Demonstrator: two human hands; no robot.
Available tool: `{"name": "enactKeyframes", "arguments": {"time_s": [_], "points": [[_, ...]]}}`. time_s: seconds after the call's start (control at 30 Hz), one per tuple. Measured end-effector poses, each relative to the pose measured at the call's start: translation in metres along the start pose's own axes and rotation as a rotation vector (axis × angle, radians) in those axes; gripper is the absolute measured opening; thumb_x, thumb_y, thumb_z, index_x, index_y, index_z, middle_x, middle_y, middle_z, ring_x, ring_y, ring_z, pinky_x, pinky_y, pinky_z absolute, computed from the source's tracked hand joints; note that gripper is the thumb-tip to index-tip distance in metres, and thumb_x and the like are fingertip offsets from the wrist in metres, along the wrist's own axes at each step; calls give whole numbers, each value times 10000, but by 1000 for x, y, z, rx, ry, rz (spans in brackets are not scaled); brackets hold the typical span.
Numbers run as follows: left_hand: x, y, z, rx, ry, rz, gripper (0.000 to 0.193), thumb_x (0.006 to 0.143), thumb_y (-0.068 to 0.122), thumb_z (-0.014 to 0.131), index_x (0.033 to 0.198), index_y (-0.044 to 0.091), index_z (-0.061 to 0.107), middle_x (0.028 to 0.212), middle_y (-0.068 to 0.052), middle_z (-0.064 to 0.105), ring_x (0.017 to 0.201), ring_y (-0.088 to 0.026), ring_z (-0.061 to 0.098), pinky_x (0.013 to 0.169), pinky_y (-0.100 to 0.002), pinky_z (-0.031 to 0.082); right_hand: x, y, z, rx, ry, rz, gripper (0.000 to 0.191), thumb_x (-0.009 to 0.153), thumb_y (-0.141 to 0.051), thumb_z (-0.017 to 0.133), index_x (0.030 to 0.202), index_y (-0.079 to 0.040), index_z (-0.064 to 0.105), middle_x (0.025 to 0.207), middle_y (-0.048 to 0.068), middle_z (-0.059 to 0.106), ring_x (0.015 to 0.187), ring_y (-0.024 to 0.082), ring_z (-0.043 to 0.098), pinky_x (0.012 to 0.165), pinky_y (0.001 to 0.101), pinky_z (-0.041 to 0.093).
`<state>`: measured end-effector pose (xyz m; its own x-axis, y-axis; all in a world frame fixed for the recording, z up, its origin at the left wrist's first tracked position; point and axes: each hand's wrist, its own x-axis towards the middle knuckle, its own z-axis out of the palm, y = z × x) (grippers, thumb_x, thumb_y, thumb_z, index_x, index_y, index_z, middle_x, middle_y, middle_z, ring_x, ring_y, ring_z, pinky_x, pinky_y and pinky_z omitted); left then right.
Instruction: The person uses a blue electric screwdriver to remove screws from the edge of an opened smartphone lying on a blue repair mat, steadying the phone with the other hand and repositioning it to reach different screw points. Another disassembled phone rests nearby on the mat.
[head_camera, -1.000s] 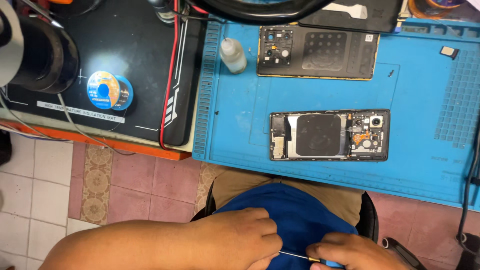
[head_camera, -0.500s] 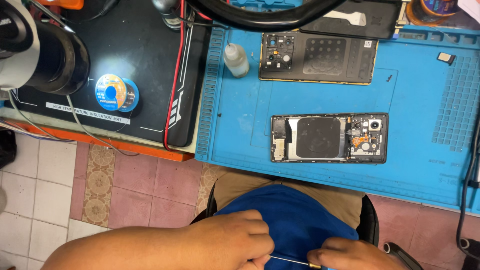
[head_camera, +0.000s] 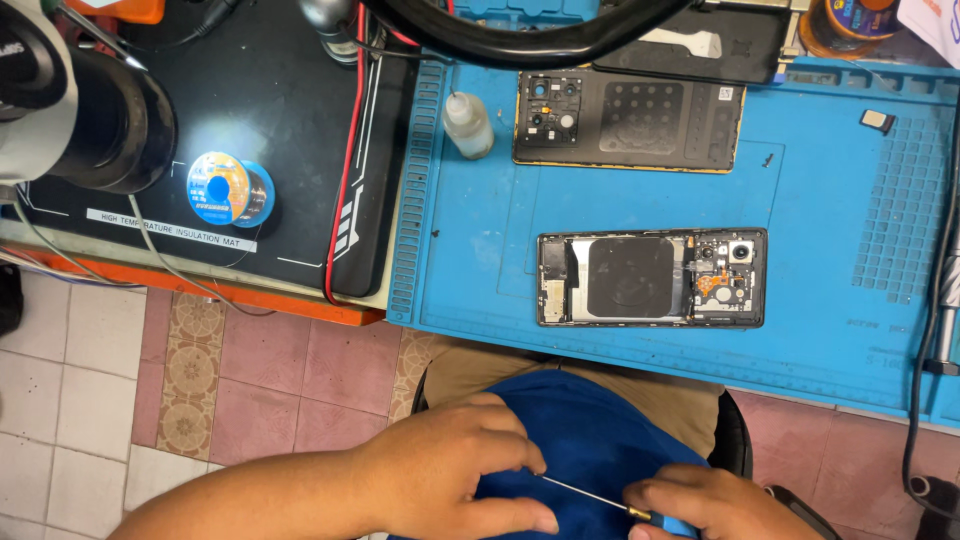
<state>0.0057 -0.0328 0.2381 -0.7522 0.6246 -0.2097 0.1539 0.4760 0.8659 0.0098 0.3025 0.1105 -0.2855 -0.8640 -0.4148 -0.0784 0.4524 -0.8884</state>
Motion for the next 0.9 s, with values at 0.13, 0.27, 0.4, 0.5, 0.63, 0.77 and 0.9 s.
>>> {"name": "enactKeyframes", "arguments": {"time_s": [0.13,0.27,0.4,0.5,0.63,0.77,0.9], "points": [[3,-6,5,88,105,128,257,999,310,723,1048,59,735,965,-64,699,958,-292,657,849,-395,531,8,-1,6,9,25,-57,394,996,-422,682,1196,-89,744,947,84,764,940,239,753,769,370,588],[-3,-11,5,96,-62,162,211,1029,232,687,903,64,669,884,-79,654,902,-315,625,828,-423,514,10,2,7,0,-3,-89,393,989,-417,699,1208,-92,739,962,94,747,930,244,747,764,365,589],[-17,-13,3,19,-120,111,195,1026,209,667,914,52,643,907,-90,643,937,-312,615,818,-423,517,10,7,6,68,-68,-99,369,1003,-334,633,1270,-95,722,997,93,709,964,238,736,793,356,587],[-22,-13,-1,-2,-118,80,187,1028,211,661,934,50,644,920,-86,646,956,-301,613,821,-416,523,13,17,8,49,-132,10,406,973,-321,613,1325,-146,714,1026,66,705,971,208,755,810,336,606],[-23,-3,-18,-10,-127,43,176,1033,215,664,955,57,648,934,-77,648,984,-292,622,823,-400,529,13,36,17,112,-151,-23,372,1008,-314,604,1298,-108,713,1048,72,715,1028,213,759,876,338,611],[-35,-1,-72,164,316,-92,81,854,141,770,901,103,715,859,-38,705,866,-236,663,759,-351,511,-5,54,14,0,94,-90,362,985,-366,738,1205,-79,754,1033,82,775,985,242,747,833,362,591],[-28,-4,-82,338,641,-134,120,822,101,810,870,76,702,864,-46,729,839,-230,699,748,-357,518,-30,57,15,223,246,-28,355,966,-305,731,1196,-36,759,1063,97,717,956,232,682,805,347,601]]}}
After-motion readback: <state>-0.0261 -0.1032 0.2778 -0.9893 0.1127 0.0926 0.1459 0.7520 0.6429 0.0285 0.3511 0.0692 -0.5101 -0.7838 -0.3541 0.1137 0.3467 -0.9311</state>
